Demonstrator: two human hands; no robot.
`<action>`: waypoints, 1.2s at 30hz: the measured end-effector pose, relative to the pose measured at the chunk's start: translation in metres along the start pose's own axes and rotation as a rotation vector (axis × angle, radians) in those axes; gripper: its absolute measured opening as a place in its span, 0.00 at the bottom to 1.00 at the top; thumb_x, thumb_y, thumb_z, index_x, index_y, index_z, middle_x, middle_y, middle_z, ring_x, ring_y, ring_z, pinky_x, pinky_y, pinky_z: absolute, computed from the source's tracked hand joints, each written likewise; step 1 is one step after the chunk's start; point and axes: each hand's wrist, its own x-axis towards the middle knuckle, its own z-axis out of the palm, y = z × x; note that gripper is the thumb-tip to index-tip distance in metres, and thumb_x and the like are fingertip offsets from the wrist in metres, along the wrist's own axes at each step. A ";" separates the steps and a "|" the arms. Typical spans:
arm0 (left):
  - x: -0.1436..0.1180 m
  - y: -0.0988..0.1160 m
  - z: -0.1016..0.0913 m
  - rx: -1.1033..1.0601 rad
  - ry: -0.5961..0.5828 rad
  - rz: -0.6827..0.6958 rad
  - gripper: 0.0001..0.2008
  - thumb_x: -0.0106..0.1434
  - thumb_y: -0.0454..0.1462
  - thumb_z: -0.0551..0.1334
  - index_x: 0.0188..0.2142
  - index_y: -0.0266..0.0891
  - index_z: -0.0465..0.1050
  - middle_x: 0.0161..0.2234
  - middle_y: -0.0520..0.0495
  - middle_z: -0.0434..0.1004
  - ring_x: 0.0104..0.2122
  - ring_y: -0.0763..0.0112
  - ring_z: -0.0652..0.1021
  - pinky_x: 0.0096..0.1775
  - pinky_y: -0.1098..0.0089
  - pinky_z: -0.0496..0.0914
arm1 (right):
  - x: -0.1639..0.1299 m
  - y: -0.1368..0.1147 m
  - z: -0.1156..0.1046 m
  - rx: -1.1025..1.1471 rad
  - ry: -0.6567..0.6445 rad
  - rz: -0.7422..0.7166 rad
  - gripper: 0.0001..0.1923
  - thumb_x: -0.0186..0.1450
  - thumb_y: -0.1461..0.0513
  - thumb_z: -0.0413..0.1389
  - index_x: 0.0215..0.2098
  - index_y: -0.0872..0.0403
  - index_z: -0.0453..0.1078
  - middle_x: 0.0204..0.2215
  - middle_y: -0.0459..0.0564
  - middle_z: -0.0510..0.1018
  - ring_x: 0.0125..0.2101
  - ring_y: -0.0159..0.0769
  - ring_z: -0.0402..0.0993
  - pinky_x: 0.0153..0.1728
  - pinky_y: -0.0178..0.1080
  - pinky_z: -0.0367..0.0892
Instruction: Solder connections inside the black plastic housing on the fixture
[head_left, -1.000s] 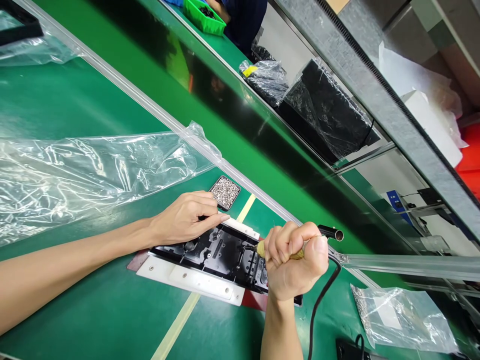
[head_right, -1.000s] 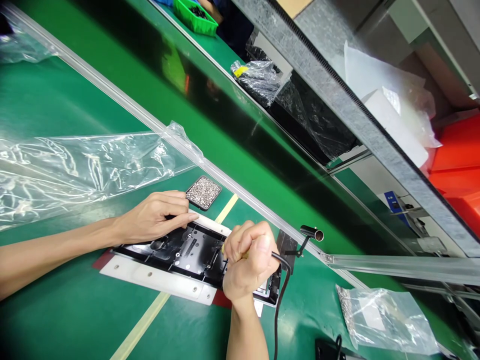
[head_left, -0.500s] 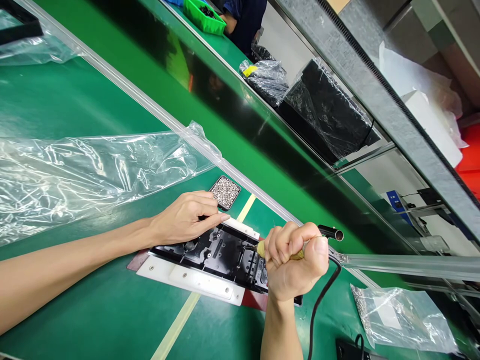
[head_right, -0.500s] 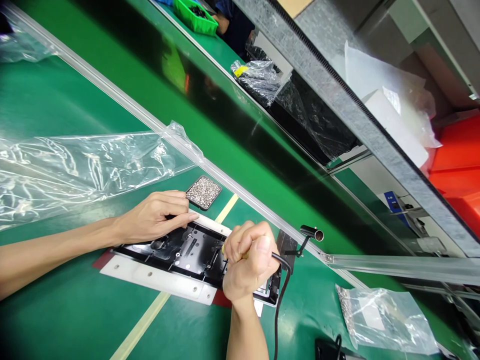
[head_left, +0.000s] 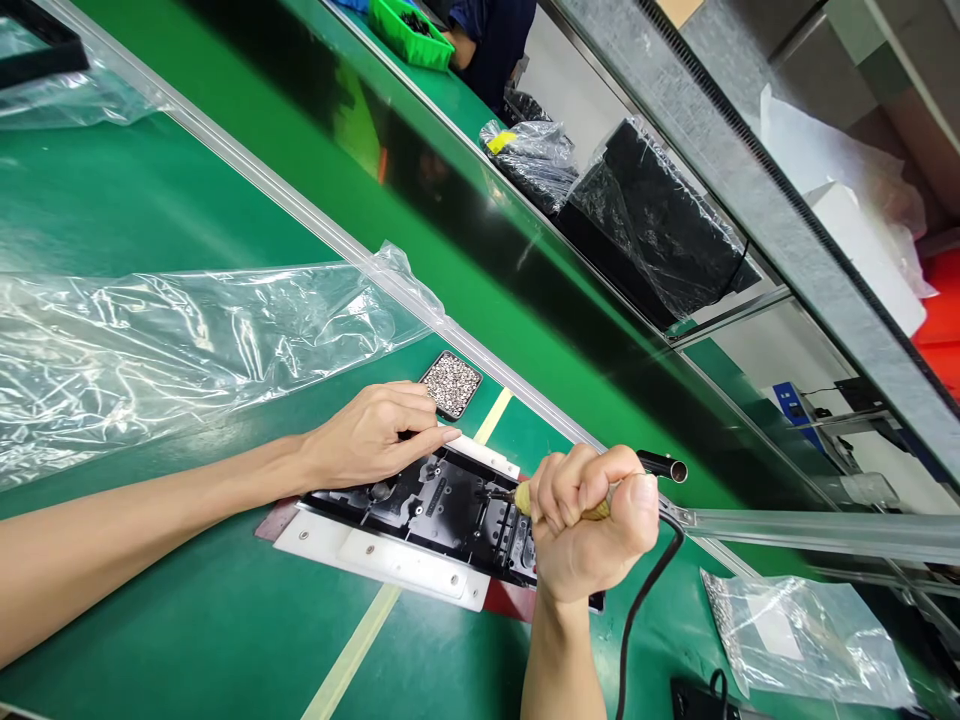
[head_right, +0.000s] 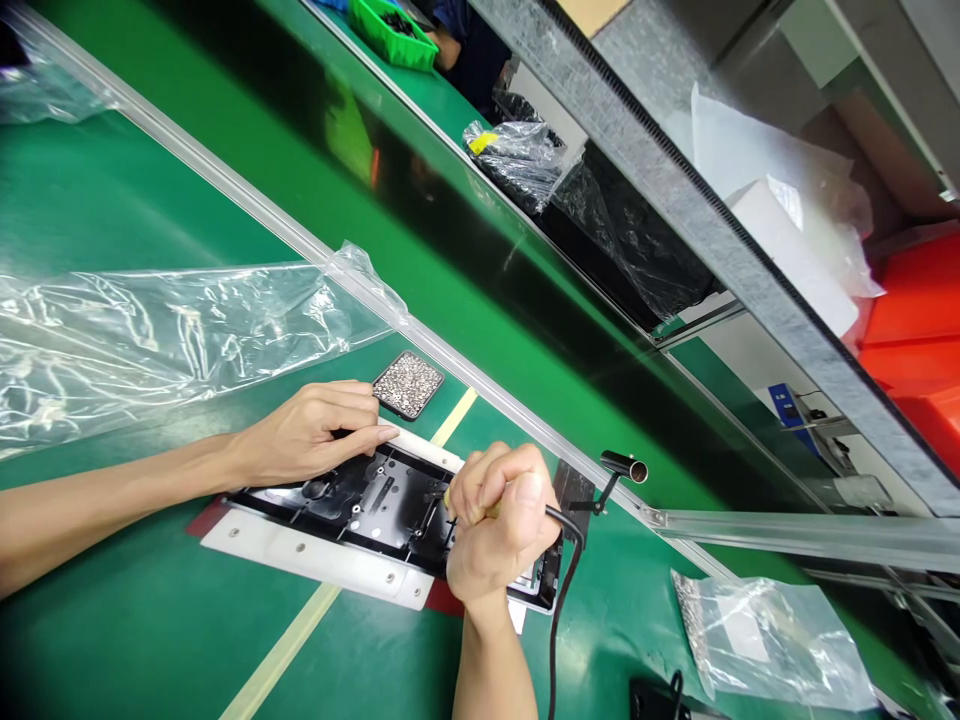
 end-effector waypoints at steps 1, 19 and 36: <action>0.000 0.000 0.000 0.000 0.000 0.001 0.25 0.78 0.38 0.59 0.22 0.36 0.61 0.21 0.53 0.60 0.26 0.73 0.61 0.36 0.64 0.61 | 0.000 0.000 0.000 -0.001 0.002 0.001 0.26 0.73 0.53 0.50 0.21 0.55 0.51 0.12 0.38 0.48 0.12 0.23 0.44 0.12 0.26 0.53; 0.000 -0.001 0.001 0.002 0.004 -0.008 0.25 0.78 0.38 0.59 0.22 0.36 0.59 0.21 0.53 0.59 0.26 0.72 0.62 0.36 0.64 0.60 | 0.000 0.000 0.000 -0.005 0.000 0.004 0.26 0.73 0.53 0.50 0.21 0.55 0.51 0.13 0.38 0.48 0.12 0.23 0.44 0.12 0.26 0.52; 0.000 -0.001 0.001 0.005 0.003 -0.006 0.25 0.77 0.38 0.59 0.22 0.36 0.61 0.21 0.53 0.60 0.26 0.73 0.63 0.37 0.64 0.61 | 0.000 0.000 0.001 -0.009 -0.006 -0.003 0.26 0.73 0.52 0.50 0.21 0.55 0.51 0.13 0.38 0.48 0.12 0.23 0.44 0.12 0.26 0.52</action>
